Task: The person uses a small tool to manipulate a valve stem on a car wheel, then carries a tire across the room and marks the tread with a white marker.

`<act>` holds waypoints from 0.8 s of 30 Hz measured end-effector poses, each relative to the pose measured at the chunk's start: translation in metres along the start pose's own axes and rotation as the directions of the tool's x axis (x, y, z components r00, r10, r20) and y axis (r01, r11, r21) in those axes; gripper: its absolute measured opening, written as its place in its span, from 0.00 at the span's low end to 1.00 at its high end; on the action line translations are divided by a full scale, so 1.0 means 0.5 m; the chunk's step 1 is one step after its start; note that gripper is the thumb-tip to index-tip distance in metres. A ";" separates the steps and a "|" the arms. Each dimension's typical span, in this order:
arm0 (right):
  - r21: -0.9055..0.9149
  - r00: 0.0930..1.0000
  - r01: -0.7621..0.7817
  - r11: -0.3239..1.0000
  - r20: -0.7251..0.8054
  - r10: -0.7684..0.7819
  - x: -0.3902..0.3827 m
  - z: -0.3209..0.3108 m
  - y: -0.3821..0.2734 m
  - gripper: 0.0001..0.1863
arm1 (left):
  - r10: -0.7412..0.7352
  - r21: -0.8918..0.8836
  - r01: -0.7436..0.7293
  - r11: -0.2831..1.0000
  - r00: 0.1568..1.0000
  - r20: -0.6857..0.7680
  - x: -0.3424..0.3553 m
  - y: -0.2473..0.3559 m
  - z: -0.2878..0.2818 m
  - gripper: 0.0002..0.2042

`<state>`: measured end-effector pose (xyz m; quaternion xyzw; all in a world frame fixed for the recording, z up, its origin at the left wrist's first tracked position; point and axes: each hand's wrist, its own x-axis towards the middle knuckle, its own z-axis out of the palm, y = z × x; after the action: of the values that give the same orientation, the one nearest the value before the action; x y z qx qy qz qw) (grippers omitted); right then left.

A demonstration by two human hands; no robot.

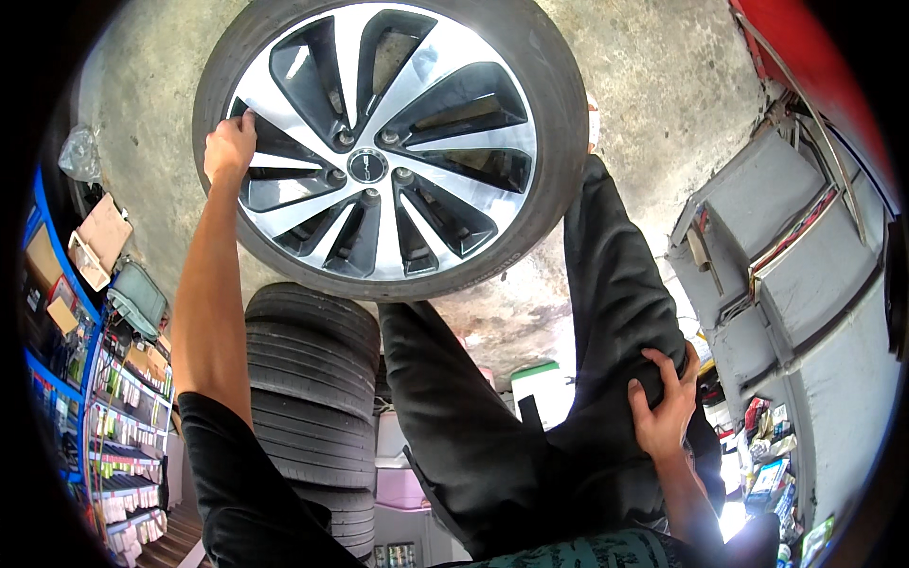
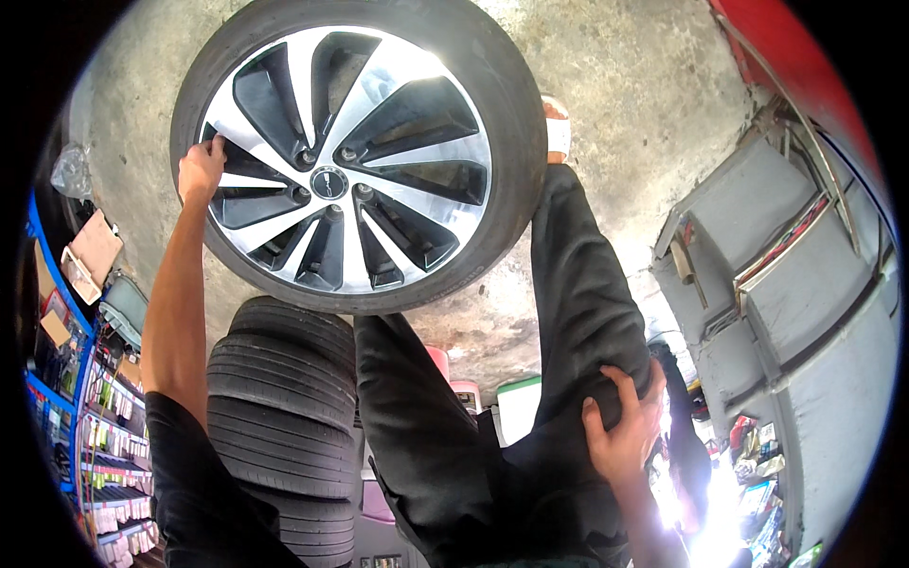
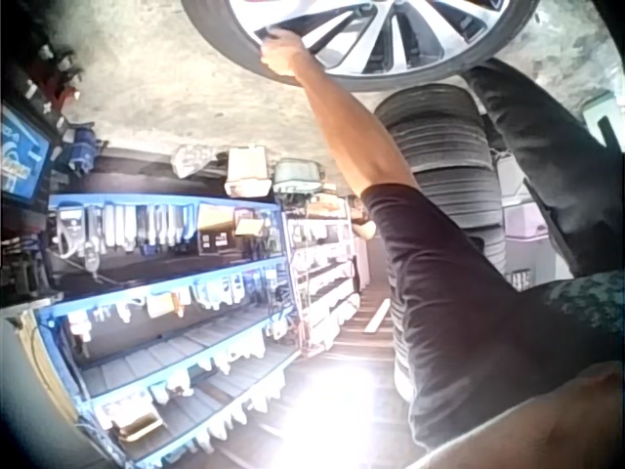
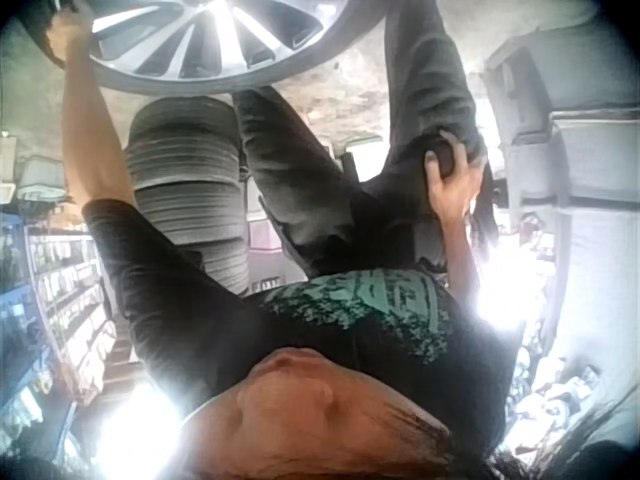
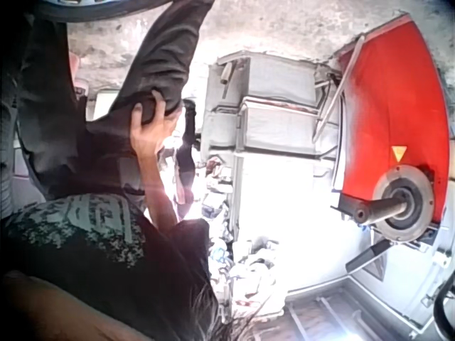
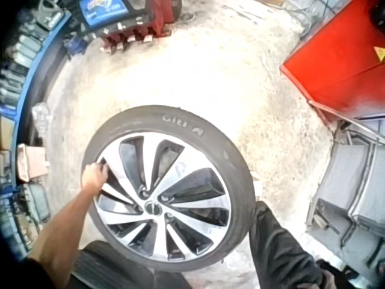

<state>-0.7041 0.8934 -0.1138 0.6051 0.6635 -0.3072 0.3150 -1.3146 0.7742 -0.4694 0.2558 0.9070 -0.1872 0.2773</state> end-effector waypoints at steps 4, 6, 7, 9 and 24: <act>0.004 1.000 -0.008 1.000 0.010 0.008 0.000 -0.002 -0.003 0.26 | -0.164 -0.250 0.215 0.944 0.964 0.208 0.024 -0.005 0.013 0.26; -0.003 1.000 -0.020 1.000 0.003 0.020 0.000 0.001 -0.003 0.26 | -0.181 -0.230 0.232 0.945 0.958 0.222 0.016 0.006 0.005 0.25; 0.000 1.000 -0.022 1.000 0.004 0.022 -0.001 0.001 -0.004 0.26 | -0.190 -0.220 0.241 0.945 0.955 0.228 0.009 0.011 0.001 0.25; 0.005 1.000 -0.031 0.999 0.003 0.031 0.000 0.003 -0.004 0.26 | -0.151 0.014 0.151 0.988 0.989 -0.013 -0.039 0.055 -0.024 0.24; -0.020 1.000 -0.022 1.000 -0.016 0.022 -0.001 0.000 -0.005 0.25 | -0.194 -0.379 0.229 0.897 0.973 0.129 0.012 0.007 0.027 0.29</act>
<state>-0.7063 0.8926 -0.1133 0.6116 0.6624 -0.2923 0.3190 -1.3112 0.7725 -0.4842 0.0869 0.9354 -0.0424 0.3403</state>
